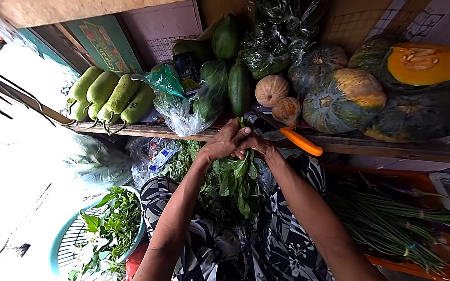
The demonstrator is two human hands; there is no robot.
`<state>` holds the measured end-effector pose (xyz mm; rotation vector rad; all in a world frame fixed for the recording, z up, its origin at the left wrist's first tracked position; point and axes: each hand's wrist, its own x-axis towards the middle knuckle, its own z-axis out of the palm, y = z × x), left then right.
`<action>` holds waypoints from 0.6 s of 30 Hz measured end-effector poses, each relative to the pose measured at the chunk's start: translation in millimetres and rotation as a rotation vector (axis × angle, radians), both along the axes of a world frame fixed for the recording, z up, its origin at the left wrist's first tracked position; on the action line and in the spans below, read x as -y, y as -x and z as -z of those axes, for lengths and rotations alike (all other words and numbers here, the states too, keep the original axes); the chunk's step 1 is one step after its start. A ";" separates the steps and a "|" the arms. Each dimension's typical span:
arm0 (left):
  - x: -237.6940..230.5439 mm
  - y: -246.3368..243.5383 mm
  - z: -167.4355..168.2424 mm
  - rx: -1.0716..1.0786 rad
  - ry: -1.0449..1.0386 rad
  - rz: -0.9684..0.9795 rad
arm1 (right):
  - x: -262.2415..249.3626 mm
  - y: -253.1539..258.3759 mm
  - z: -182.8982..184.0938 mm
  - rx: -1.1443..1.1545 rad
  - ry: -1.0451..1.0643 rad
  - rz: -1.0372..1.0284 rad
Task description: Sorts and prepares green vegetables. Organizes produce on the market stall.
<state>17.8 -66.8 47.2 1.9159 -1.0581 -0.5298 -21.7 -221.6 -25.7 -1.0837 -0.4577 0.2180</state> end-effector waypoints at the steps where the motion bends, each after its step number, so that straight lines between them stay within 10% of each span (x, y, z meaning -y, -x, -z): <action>1: 1.0 4.5 0.5 0.055 0.003 -0.030 | -0.3 2.5 -3.4 -0.010 -0.008 0.040; 14: 40.3 11.1 17.0 0.706 0.070 -0.313 | -4.7 13.6 -21.2 0.261 0.555 0.843; 18: 51.0 -7.6 10.4 0.464 0.000 -0.223 | -6.0 4.7 -18.0 0.008 0.451 0.881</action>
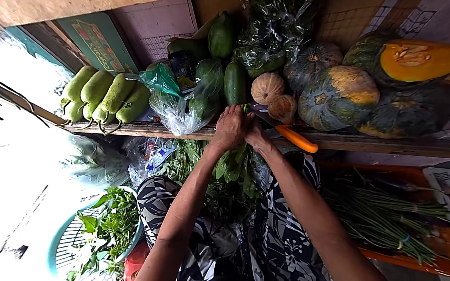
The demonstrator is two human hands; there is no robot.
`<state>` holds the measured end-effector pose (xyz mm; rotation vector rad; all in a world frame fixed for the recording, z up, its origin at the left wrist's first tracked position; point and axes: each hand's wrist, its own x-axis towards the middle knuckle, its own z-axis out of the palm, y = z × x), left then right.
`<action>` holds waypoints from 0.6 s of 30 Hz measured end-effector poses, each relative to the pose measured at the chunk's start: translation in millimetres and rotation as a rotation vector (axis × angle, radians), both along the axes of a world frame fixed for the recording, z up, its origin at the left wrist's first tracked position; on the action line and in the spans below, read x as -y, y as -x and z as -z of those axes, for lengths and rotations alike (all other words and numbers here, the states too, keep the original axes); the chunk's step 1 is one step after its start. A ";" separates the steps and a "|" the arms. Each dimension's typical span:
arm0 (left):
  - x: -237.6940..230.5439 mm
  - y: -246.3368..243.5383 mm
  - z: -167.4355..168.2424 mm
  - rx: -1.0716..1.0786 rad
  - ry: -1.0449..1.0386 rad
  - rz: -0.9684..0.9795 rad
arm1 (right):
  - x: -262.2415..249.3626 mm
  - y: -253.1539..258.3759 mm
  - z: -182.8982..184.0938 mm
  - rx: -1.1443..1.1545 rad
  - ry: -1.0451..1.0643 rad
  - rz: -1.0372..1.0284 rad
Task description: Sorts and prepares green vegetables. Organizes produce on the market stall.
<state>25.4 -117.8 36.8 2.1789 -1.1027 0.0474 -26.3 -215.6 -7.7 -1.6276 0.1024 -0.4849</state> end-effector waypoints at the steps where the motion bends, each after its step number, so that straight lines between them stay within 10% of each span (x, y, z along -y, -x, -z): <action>1: -3.6 -9.5 -2.1 -0.195 0.028 0.073 | 3.3 -1.8 0.6 -0.047 -0.084 -0.019; 4: -20.3 -28.6 7.4 -0.542 0.100 0.155 | 18.1 -10.3 5.8 -0.085 -0.308 -0.013; 11: -42.5 -17.9 53.4 -0.540 -0.064 0.164 | 16.7 -23.6 13.6 -0.067 -0.646 0.001; 18: -103.2 -36.1 48.2 -0.724 -0.067 0.222 | 24.9 -6.7 1.9 -0.088 -0.355 -0.118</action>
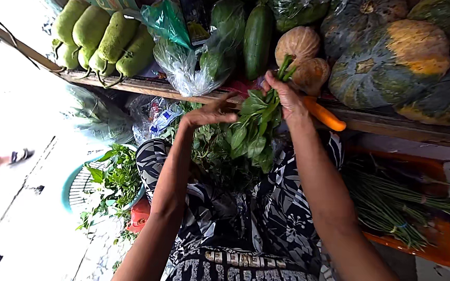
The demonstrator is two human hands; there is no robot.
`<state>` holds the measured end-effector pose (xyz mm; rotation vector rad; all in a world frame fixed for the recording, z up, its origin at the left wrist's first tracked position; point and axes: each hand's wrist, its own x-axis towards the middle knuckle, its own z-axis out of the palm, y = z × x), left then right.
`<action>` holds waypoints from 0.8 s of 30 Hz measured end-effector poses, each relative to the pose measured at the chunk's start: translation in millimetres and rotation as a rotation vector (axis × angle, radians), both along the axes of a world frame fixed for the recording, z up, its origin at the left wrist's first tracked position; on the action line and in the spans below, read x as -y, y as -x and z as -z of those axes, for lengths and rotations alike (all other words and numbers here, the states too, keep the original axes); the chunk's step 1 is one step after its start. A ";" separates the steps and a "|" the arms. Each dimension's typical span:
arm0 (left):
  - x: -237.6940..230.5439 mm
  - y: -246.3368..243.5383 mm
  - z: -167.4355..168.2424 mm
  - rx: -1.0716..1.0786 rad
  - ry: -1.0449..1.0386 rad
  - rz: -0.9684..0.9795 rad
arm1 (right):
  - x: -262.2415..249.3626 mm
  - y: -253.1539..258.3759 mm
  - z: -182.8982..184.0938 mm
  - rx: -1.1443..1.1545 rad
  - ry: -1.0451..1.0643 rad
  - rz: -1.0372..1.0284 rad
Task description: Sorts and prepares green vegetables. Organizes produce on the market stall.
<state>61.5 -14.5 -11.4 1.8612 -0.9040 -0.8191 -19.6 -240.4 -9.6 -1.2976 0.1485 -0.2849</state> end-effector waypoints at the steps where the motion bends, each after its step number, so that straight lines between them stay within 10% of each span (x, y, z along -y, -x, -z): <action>1: -21.5 -15.1 -3.1 -0.008 -0.076 -0.094 | 8.0 4.4 -5.3 0.010 0.044 0.015; 6: -85.5 -72.8 66.9 0.054 -0.655 -0.561 | 32.2 7.4 -7.5 0.018 0.159 0.168; 16: -69.0 37.9 230.8 -0.059 -1.007 -0.423 | 28.4 1.6 -10.3 -0.001 0.163 0.221; 24: -29.8 38.4 185.0 0.241 -0.990 -0.401 | 28.9 3.6 -10.5 0.012 0.190 0.229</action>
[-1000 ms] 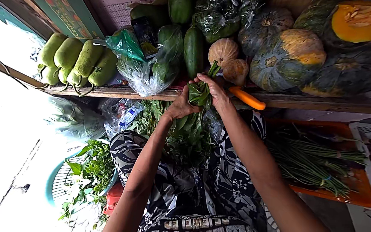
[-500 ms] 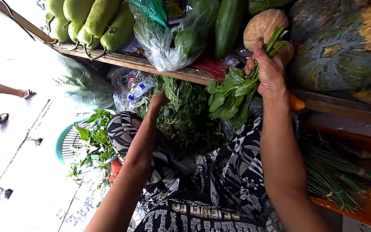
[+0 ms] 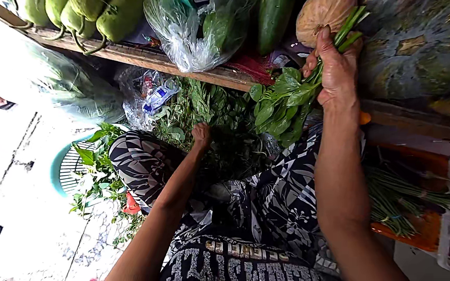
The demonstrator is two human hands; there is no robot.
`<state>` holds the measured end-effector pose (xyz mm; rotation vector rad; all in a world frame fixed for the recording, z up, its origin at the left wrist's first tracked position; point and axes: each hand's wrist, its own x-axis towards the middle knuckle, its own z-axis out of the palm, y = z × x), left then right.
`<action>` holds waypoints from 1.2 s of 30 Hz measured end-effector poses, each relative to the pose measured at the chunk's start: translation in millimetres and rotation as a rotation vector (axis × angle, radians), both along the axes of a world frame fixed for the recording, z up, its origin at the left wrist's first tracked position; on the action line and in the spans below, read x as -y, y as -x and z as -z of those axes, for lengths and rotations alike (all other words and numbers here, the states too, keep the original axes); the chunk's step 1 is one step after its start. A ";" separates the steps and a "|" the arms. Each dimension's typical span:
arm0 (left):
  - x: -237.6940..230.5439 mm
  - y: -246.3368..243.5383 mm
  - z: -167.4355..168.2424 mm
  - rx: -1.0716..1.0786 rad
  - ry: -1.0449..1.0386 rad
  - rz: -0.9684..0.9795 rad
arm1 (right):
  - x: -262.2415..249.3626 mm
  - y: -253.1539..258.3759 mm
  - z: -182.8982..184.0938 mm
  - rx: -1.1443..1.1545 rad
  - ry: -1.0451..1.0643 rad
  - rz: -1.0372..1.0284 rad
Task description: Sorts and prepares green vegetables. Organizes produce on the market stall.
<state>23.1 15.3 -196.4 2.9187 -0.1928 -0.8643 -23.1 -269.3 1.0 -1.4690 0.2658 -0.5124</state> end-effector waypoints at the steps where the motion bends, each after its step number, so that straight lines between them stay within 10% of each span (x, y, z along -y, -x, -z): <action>1: 13.4 8.3 2.2 0.115 0.117 0.091 | -1.7 -0.4 -0.1 -0.003 -0.004 0.000; 4: 44.6 18.2 41.4 0.203 0.330 0.487 | -8.1 -2.4 1.4 -0.026 -0.022 -0.033; 8: 59.2 15.0 53.5 0.046 0.031 0.679 | -12.5 0.0 0.9 -0.023 -0.028 -0.044; 19: -2.3 -14.7 -73.0 -0.228 1.095 -0.109 | -16.1 3.2 11.8 -0.186 0.087 -0.183; 36: 22.3 -3.5 -132.7 0.091 1.397 -0.082 | -77.5 -20.3 43.4 -0.418 0.281 -0.433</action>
